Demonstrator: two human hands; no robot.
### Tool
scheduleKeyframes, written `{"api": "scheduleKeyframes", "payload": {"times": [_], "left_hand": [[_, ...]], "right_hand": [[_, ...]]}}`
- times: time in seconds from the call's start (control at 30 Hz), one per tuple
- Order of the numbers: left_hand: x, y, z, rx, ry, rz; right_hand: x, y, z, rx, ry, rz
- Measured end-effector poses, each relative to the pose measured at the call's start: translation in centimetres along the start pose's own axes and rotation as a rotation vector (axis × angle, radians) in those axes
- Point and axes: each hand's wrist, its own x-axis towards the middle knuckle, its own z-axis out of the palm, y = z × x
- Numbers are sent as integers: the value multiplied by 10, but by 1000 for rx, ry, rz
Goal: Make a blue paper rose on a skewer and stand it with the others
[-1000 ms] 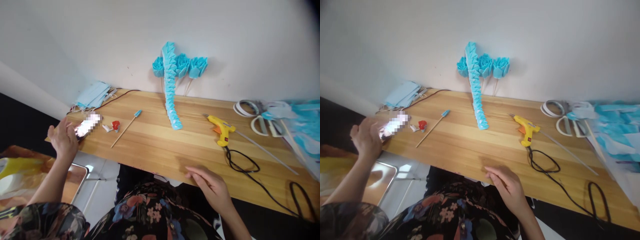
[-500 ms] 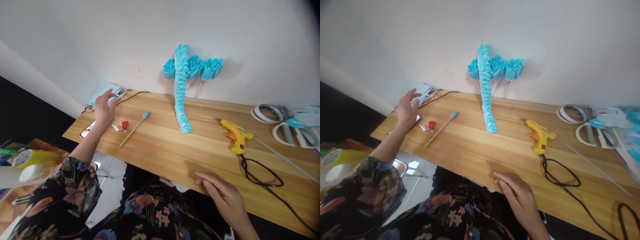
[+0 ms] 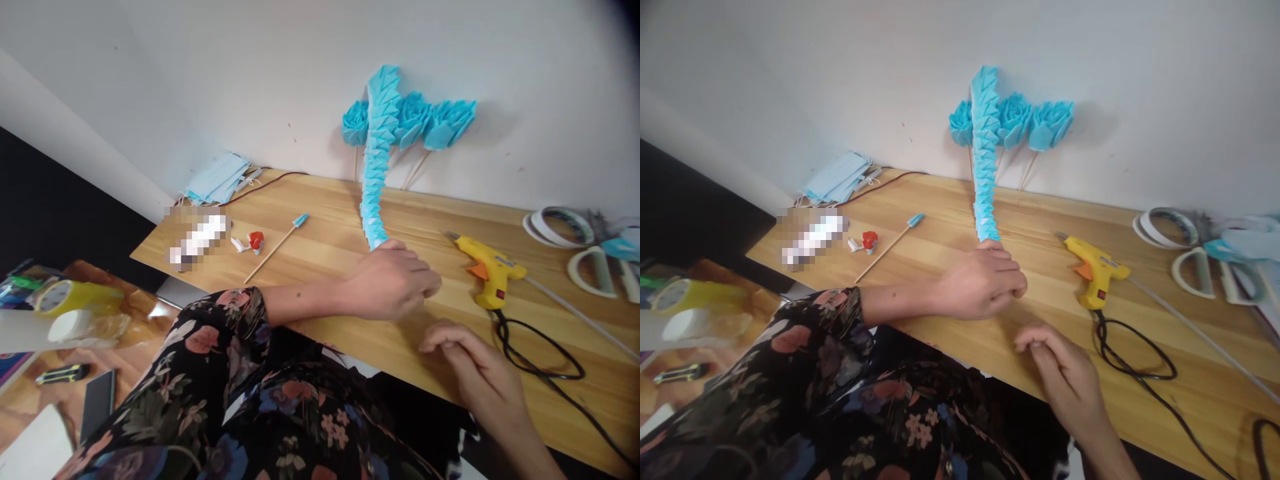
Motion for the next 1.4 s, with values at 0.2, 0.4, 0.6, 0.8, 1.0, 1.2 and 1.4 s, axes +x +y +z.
{"api": "scheduleKeyframes", "payload": {"times": [0.2,0.4,0.6,0.8,1.0,1.2,1.4], "left_hand": [[-59,-18,-34,34,307,-158],[-208,-50,-86,521,335,-973],[-298,-51,-99,607,168,-1369],[-261,-100,-94,512,190,-1288],[-132,-109,-70,394,274,-776],[-32,-34,-17,136,137,-203],[6,-14,10,41,-22,-87]], "right_hand": [[20,4,-9,-167,64,24],[-11,15,6,-96,90,135],[-24,26,14,-8,89,188],[-19,24,14,-26,67,198],[-18,23,13,-26,83,232],[-13,21,13,78,113,310],[12,22,7,155,127,248]]}}
